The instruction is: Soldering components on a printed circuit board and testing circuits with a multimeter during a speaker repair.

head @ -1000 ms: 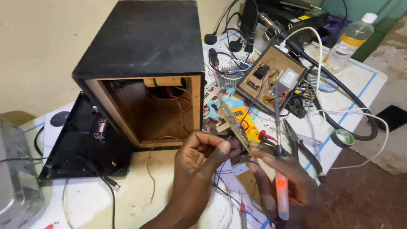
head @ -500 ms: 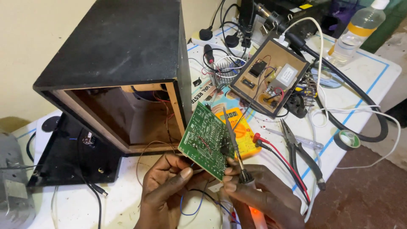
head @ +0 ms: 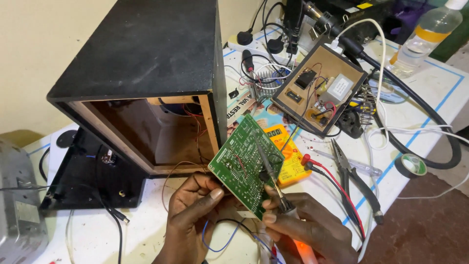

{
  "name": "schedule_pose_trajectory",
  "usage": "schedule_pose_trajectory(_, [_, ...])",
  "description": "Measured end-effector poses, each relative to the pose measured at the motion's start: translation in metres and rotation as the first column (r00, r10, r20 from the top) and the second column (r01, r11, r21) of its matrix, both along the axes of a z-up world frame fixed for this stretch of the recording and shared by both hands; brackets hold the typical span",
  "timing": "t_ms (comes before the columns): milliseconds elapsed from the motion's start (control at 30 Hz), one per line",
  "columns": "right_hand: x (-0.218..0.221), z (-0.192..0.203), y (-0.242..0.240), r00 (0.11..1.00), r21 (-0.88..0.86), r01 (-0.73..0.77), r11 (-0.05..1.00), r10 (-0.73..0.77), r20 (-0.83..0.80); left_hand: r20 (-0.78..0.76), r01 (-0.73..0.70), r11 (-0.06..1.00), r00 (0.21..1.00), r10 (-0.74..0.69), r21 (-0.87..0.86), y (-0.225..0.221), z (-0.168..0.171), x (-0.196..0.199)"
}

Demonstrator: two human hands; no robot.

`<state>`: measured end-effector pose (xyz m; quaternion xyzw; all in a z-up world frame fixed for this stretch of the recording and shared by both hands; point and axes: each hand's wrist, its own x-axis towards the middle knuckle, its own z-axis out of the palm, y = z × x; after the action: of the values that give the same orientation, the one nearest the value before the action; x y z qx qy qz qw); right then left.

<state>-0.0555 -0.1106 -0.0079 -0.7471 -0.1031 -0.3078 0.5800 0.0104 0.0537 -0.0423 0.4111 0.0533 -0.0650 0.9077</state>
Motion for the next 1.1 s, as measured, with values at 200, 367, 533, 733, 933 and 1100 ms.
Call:
schedule_pose_trajectory(200, [-0.006, 0.003, -0.014, 0.992, 0.098, -0.082, 0.992, 0.091, -0.085, -0.017, 0.001, 1.0, 1.0, -0.001, -0.008, 0.001, -0.001, 0.001])
schedule_pose_trajectory(367, [0.016, -0.014, -0.014, 0.981, -0.136, 0.085, 0.987, -0.059, 0.184, 0.002, 0.022, 0.999, 1.0, -0.022, -0.033, 0.002, -0.009, 0.002])
schedule_pose_trajectory(533, [0.017, -0.012, -0.007, 0.978, -0.123, 0.08, 0.989, -0.054, 0.203, -0.007, 0.002, 1.0, 1.0, -0.002, -0.01, 0.002, -0.013, 0.001])
schedule_pose_trajectory(733, [0.018, -0.016, -0.008, 0.971, -0.177, 0.079, 0.981, -0.036, 0.235, 0.014, 0.018, 0.999, 1.0, -0.017, -0.028, 0.002, -0.009, -0.001])
schedule_pose_trajectory(933, [0.006, -0.035, -0.019, 0.991, -0.138, 0.058, 0.989, -0.041, 0.125, -0.048, -0.009, 0.999, 0.999, 0.01, 0.031, 0.001, -0.005, -0.001])
schedule_pose_trajectory(1100, [0.013, -0.075, -0.065, 0.958, 0.52, -0.263, 0.812, 0.158, 0.238, 0.058, -0.03, 0.999, 0.998, 0.029, 0.015, 0.006, -0.012, 0.003])
